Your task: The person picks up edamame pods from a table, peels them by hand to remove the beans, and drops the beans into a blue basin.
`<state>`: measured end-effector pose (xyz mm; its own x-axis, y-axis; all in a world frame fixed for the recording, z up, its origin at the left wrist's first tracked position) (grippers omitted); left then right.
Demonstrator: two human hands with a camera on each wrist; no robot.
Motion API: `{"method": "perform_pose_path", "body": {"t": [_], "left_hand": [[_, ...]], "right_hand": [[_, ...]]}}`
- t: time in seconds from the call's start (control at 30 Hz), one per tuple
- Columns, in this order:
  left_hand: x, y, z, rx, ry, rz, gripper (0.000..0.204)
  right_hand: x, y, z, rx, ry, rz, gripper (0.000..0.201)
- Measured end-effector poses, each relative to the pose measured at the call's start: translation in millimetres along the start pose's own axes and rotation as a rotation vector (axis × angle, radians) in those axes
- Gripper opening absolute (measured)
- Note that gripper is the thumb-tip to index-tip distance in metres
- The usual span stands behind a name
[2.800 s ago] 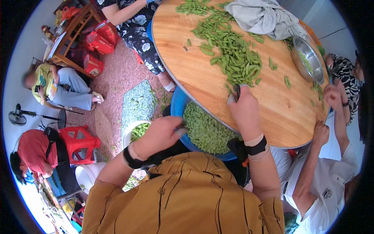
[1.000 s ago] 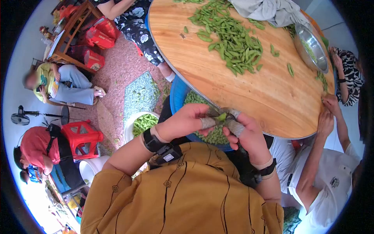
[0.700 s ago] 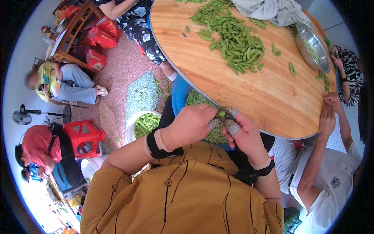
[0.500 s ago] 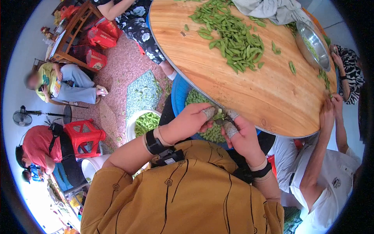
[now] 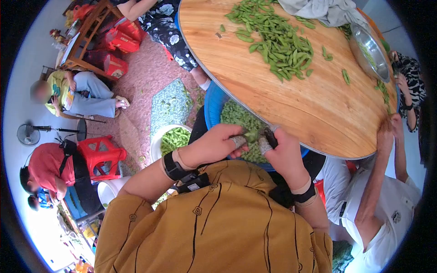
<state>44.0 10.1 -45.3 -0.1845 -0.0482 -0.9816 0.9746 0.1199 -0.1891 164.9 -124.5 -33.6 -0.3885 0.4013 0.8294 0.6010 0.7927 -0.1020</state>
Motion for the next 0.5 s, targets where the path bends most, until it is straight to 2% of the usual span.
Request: {"method": "perform_pose_path", "body": {"t": [0.07, 0.1, 0.17, 0.2, 0.23, 0.3, 0.37, 0.4, 0.47, 0.5], "left_hand": [[-1.5, -4.1, -7.8, -0.181, 0.078, -0.161, 0.011], [-0.2, -5.0, -9.1, -0.180, 0.078, -0.160, 0.011], [0.9, -3.6, -12.3, -0.170, 0.569, -0.034, 0.020], [-1.3, -2.1, -10.1, -0.162, 0.685, 0.092, 0.017], [-2.4, -0.5, -7.4, -0.151, 0.688, 0.107, 0.017], [-17.3, 1.6, 1.6, -0.119, 0.751, 0.364, 0.009], [-27.6, 3.8, 5.5, -0.099, 0.793, 0.395, 0.009], [-31.7, 3.9, 7.2, -0.040, 0.741, 0.409, 0.009], [-43.9, 3.4, 12.6, 0.066, 0.617, 0.418, 0.008], [-45.3, 3.9, 13.2, 0.069, 0.616, 0.423, 0.008]], "right_hand": [[0.0, -2.4, 2.4, -0.042, -0.253, -0.142, 0.020], [2.5, -4.6, 3.3, -0.043, -0.253, -0.142, 0.020], [14.6, -9.5, 1.9, -0.144, -0.351, -0.204, 0.020], [18.3, -7.6, -0.6, -0.160, -0.358, -0.202, 0.020], [22.3, -6.6, -2.6, -0.131, -0.311, -0.237, 0.020], [22.4, -7.3, -7.0, -0.118, -0.271, -0.265, 0.020], [8.7, -5.9, -3.5, 0.133, 0.145, 0.024, 0.019], [11.1, -5.9, -7.7, 0.125, 0.142, 0.024, 0.019], [9.9, -10.4, -8.8, 0.341, 0.536, 0.372, 0.018], [7.6, -10.2, -12.0, 0.335, 0.533, 0.372, 0.018]]}}
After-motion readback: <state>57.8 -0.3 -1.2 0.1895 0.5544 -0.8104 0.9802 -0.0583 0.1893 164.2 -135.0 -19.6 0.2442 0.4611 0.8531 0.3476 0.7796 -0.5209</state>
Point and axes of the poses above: each hand's wrist, its own y-axis towards the middle knuckle, its own z-axis out of the palm, x = y × z, the point moved 3 cm from there along y, towards the middle knuckle, and after that the axes turned 8 degrees about z, right-handed, at the moved point
